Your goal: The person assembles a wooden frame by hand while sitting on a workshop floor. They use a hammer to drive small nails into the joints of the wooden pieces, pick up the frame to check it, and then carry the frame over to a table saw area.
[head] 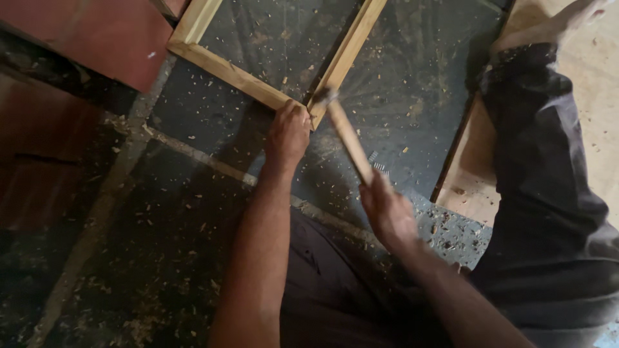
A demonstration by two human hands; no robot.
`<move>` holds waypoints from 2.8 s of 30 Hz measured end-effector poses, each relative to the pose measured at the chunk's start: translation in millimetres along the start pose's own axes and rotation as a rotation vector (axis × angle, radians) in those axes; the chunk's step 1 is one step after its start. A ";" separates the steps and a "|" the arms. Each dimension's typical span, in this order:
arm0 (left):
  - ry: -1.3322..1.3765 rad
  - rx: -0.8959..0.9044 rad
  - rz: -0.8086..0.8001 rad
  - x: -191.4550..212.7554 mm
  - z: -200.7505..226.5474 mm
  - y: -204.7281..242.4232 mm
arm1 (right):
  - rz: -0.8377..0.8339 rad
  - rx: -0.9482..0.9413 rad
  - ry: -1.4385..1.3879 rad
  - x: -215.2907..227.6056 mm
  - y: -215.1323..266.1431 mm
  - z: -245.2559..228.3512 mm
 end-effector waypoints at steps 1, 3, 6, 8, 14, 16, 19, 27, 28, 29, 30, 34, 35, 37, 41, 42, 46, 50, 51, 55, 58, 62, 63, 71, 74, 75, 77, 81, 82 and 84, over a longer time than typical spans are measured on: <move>0.003 0.007 0.004 0.5 -0.1 1.2 | -0.077 -0.019 0.060 -9.3 -2.4 3.9; 0.011 0.015 0.012 -0.3 -1.2 -0.3 | -0.037 0.017 0.013 -8.8 -2.3 8.7; 0.049 -0.032 0.048 -0.8 -3.7 0.9 | 0.048 -0.028 -0.096 -5.1 5.3 21.6; 0.095 0.067 -0.037 -7.8 -15.9 -2.7 | 0.109 0.005 -0.184 2.9 7.3 20.8; -0.349 0.091 0.007 0.4 -31.3 -4.6 | 0.028 -0.104 -0.229 18.8 1.7 10.4; -0.465 0.124 -0.075 -3.7 -35.0 -2.0 | -0.062 -0.188 -0.260 21.3 -2.9 3.6; -0.616 0.082 -0.227 -18.6 -34.3 8.5 | -0.039 -0.143 -0.210 35.3 -6.4 -8.3; -0.659 0.119 -0.330 -23.8 -43.0 13.6 | -0.055 -0.102 -0.054 -2.1 -15.3 -4.9; -0.655 0.125 -0.333 -24.2 -45.2 12.8 | -0.176 -0.215 -0.022 -14.3 -18.5 2.9; -0.648 0.127 -0.340 -25.6 -46.5 12.9 | -0.132 -0.150 -0.017 -7.9 -19.0 -1.1; -0.641 0.128 -0.346 -26.8 -47.9 13.7 | -0.087 -0.086 -0.012 2.7 -17.7 -5.3; -0.617 0.108 -0.276 -26.3 -45.8 17.4 | 0.061 -0.078 -0.242 41.6 -2.7 -10.7; -0.633 0.101 -0.287 -24.2 -45.4 18.9 | 0.180 0.054 -0.321 55.4 3.8 -18.8; -0.641 0.093 -0.300 -21.2 -43.0 18.2 | 0.409 0.324 -0.471 75.2 35.3 -24.3; -0.601 0.106 -0.279 -17.1 -41.8 15.7 | 0.322 0.326 -0.314 19.8 13.4 -22.6; -0.590 0.111 -0.269 -16.0 -40.7 16.5 | 0.180 0.258 -0.110 5.9 -3.4 -20.6; -0.560 0.124 -0.217 -8.4 -37.2 15.6 | 0.004 -0.230 -0.092 22.2 -13.0 -4.7; -0.579 0.096 -0.226 -11.8 -37.3 9.9 | 0.366 0.163 -0.644 52.6 34.5 -17.0; -0.573 0.123 -0.244 -15.0 -38.7 19.5 | 0.427 0.367 -0.670 46.7 42.2 -21.9; -0.580 0.091 -0.209 -16.9 -41.6 17.9 | 0.026 0.113 0.079 -22.8 -17.1 1.8; -0.586 0.049 -0.145 -9.3 -39.8 0.8 | 0.113 -0.053 -0.025 19.3 -27.9 -7.8; -0.592 0.060 -0.170 -10.9 -35.9 20.3 | 0.447 0.429 -0.518 92.7 31.6 -53.8; -0.593 0.072 -0.173 -7.5 -35.3 19.6 | 0.495 0.549 -0.575 101.6 44.3 -61.8; -0.591 0.069 -0.201 -10.1 -36.1 21.0 | 0.491 0.497 -0.475 89.9 59.2 -16.8; -0.571 0.103 -0.233 -9.0 -35.8 15.2 | 0.346 0.259 -0.772 91.7 66.5 22.9; -0.560 0.116 -0.247 -10.9 -34.8 16.7 | 0.319 0.234 -0.814 98.2 72.0 35.9; -0.557 0.094 -0.215 -7.9 -32.3 9.9 | 0.274 0.147 -0.886 104.6 81.1 61.7; -0.634 0.026 0.027 -8.8 12.6 13.3 | 0.267 -0.023 -0.989 112.6 87.1 107.4; -0.564 0.051 -0.060 -25.1 23.4 16.6 | 0.276 -0.044 -1.010 114.1 85.8 115.0; -0.431 0.100 -0.222 -66.8 48.3 24.7 | 0.309 -0.098 -1.117 112.3 79.8 124.4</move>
Point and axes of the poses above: each hand's wrist, its own y-axis away from the middle knuckle, its own x-axis out of the back of the hand, z = x × y, the point moved 8 cm from there along -y, towards the middle knuckle, and after that the axes turned 4 degrees about x, right-handed, at the moved point
